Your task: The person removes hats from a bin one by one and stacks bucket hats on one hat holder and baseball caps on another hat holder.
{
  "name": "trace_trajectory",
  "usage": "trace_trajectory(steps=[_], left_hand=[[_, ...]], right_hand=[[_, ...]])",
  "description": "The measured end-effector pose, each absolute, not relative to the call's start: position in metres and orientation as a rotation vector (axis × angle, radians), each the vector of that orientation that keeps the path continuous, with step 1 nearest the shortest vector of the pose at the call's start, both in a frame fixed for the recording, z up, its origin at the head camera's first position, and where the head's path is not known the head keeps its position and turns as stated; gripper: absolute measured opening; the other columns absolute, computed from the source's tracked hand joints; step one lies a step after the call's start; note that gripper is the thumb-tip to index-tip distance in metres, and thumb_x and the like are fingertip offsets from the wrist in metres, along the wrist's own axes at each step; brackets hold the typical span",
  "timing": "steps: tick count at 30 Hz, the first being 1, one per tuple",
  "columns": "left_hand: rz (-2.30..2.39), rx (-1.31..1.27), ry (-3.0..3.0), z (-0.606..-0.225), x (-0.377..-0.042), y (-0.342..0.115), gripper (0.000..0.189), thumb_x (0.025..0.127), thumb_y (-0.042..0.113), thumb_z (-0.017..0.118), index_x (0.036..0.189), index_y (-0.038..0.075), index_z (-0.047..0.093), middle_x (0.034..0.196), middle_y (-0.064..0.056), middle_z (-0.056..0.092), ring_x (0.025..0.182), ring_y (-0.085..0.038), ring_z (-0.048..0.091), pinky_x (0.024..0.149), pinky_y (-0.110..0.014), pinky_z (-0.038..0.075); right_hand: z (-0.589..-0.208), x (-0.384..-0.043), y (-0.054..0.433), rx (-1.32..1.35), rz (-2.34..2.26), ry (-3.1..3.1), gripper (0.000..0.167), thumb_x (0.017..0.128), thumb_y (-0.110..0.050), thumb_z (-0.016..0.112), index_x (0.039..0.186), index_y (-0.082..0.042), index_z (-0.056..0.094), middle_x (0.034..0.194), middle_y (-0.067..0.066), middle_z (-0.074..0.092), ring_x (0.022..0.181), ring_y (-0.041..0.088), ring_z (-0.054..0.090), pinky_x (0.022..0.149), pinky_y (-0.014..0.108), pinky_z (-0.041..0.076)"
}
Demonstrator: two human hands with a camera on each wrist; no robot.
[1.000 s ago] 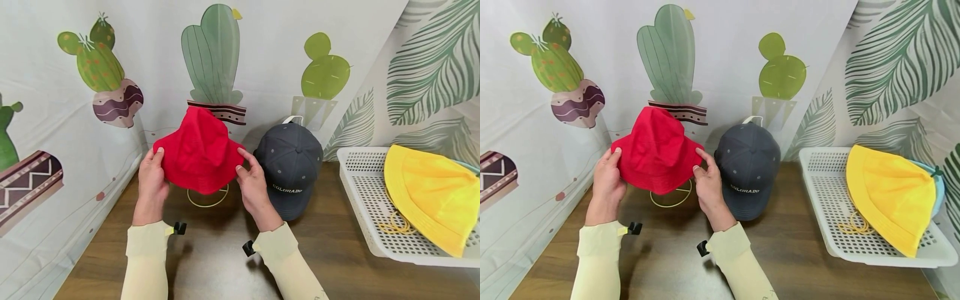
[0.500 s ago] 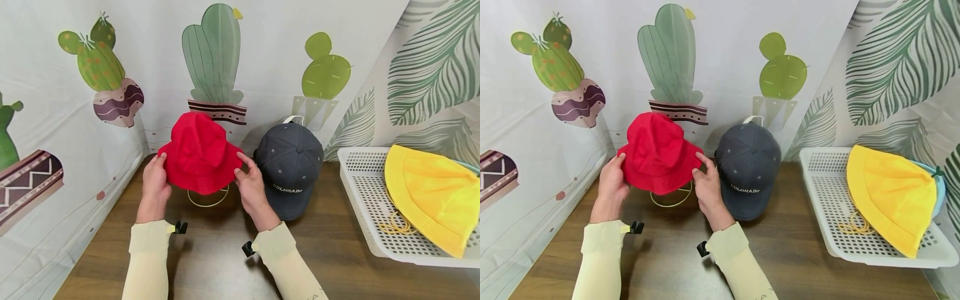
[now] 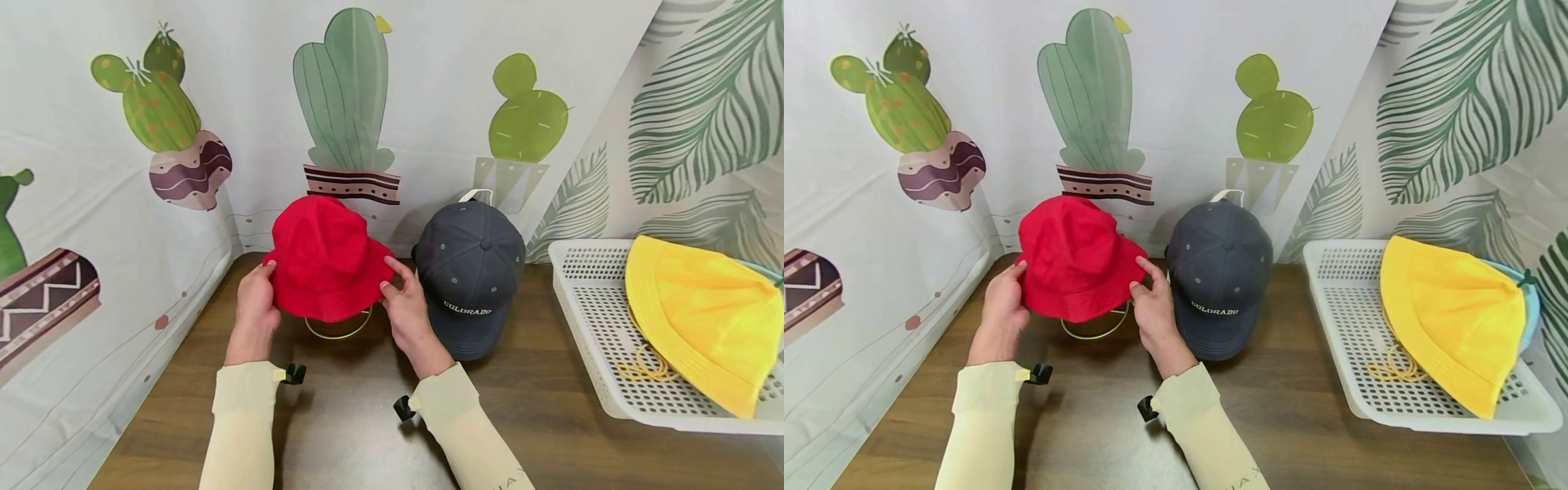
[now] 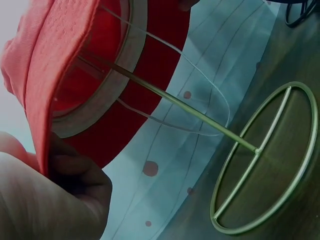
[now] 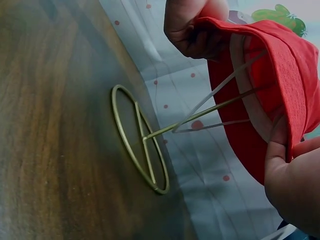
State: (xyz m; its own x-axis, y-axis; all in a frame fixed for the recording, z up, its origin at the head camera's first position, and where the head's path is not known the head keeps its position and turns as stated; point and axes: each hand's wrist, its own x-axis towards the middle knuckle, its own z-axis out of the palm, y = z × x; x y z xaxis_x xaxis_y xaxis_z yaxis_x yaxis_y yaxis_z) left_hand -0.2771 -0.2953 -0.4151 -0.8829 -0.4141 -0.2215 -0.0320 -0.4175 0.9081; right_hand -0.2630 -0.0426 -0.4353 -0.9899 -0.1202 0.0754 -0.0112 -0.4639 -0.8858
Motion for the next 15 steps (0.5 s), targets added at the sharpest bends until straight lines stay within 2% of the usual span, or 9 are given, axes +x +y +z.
trace_trajectory(steps=[7, 15], left_hand=[[-2.370, 0.635, -1.617, -0.423, -0.279, -0.297, 0.018, 0.112, 0.024, 0.048, 0.120, 0.012, 0.060, 0.112, 0.008, 0.059, 0.104, -0.006, 0.056, 0.094, -0.019, 0.045], [-2.332, 0.632, -1.740, -0.436, -0.283, -0.297, 0.021, 0.113, 0.022, 0.046, 0.126, 0.012, 0.058, 0.115, 0.007, 0.056, 0.106, -0.006, 0.054, 0.095, -0.018, 0.044]], right_hand=[[-0.447, -0.266, -0.045, -0.156, -2.583, 1.600, 0.053, 0.105, 0.008, 0.048, 0.157, -0.005, 0.047, 0.148, 0.018, 0.053, 0.105, 0.017, 0.064, 0.086, 0.024, 0.054], [-0.456, -0.268, -0.047, -0.131, -2.545, 1.636, 0.053, 0.105, 0.007, 0.049, 0.156, -0.005, 0.048, 0.147, 0.018, 0.052, 0.102, 0.017, 0.062, 0.083, 0.024, 0.053]])
